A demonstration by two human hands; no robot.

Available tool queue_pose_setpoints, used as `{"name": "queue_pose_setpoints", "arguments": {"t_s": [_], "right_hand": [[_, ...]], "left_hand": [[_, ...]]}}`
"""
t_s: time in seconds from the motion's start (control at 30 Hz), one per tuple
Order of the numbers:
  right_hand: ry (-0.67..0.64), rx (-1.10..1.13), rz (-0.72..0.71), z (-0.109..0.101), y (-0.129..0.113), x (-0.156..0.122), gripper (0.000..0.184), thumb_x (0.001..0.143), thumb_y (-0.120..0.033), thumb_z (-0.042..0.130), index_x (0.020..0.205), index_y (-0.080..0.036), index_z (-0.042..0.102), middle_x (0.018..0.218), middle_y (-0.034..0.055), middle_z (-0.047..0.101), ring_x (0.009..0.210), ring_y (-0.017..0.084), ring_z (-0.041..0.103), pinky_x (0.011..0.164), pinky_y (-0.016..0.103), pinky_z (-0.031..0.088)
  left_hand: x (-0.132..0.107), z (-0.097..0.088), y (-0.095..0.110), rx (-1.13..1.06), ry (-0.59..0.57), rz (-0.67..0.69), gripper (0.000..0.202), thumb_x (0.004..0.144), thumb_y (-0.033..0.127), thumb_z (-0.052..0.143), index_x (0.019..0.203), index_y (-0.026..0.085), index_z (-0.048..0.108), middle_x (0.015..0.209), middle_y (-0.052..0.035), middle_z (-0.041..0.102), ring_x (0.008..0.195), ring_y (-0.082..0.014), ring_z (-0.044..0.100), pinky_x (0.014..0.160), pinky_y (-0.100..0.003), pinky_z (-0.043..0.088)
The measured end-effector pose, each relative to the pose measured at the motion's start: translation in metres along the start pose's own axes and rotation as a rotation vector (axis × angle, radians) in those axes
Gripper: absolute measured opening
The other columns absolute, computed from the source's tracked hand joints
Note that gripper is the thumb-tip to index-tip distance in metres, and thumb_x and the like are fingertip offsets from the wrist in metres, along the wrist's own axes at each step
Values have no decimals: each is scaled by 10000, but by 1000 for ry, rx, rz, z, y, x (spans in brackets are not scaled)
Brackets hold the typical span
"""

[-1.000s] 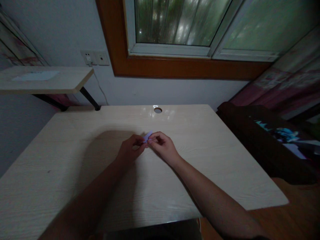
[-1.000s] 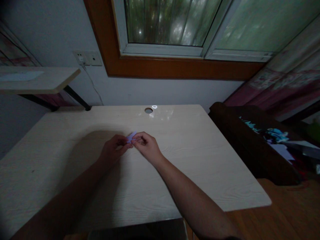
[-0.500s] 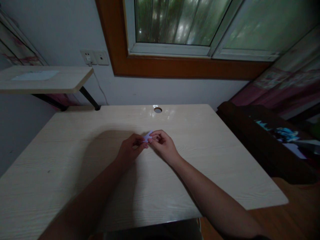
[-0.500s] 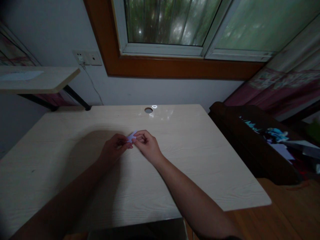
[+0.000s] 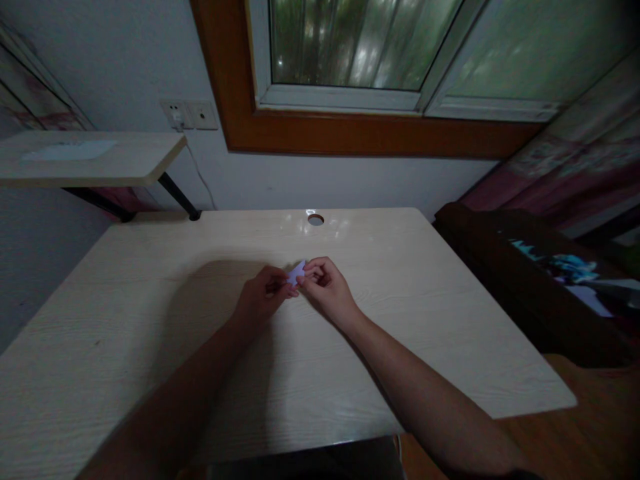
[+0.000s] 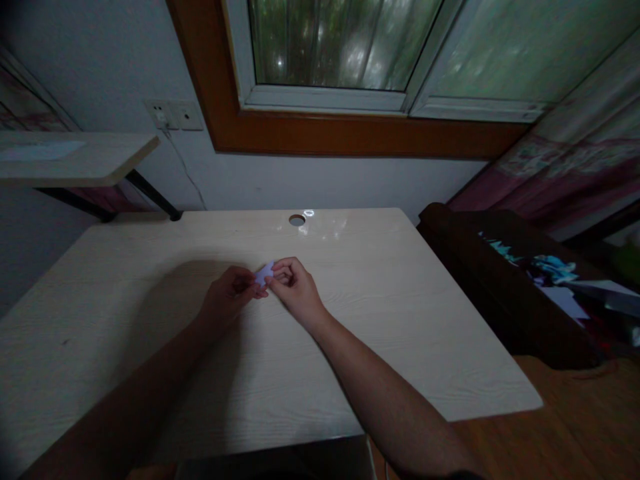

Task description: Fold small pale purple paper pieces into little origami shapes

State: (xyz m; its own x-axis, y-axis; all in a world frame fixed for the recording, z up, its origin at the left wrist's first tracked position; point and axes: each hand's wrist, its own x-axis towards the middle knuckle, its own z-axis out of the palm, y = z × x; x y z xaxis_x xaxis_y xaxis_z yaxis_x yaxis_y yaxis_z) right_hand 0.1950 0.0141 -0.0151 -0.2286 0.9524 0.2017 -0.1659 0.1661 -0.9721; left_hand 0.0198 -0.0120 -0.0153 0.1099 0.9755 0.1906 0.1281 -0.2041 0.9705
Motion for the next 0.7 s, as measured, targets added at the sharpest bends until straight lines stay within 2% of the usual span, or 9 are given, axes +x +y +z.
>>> {"name": "queue_pose_setpoints", "arguments": {"t_s": [0.43, 0.7], "right_hand": [[-18, -41, -16, -1, 3, 0, 265, 782, -351, 719, 930, -236, 532, 787, -9, 652, 701, 132, 622, 678, 272, 501], [-7, -44, -2, -1, 3, 0, 259, 777, -345, 721, 925, -235, 540, 788, -7, 644, 706, 134, 618, 671, 270, 494]], "left_hand": [[-1, -2, 3, -63, -66, -4, 195, 875, 352, 598, 947, 193, 511, 803, -39, 733, 732, -196, 744, 713, -333, 616], [1, 0, -3, -3, -2, -16, 305, 785, 358, 705, 950, 197, 504, 792, -25, 724, 737, -201, 742, 719, -340, 611]]}}
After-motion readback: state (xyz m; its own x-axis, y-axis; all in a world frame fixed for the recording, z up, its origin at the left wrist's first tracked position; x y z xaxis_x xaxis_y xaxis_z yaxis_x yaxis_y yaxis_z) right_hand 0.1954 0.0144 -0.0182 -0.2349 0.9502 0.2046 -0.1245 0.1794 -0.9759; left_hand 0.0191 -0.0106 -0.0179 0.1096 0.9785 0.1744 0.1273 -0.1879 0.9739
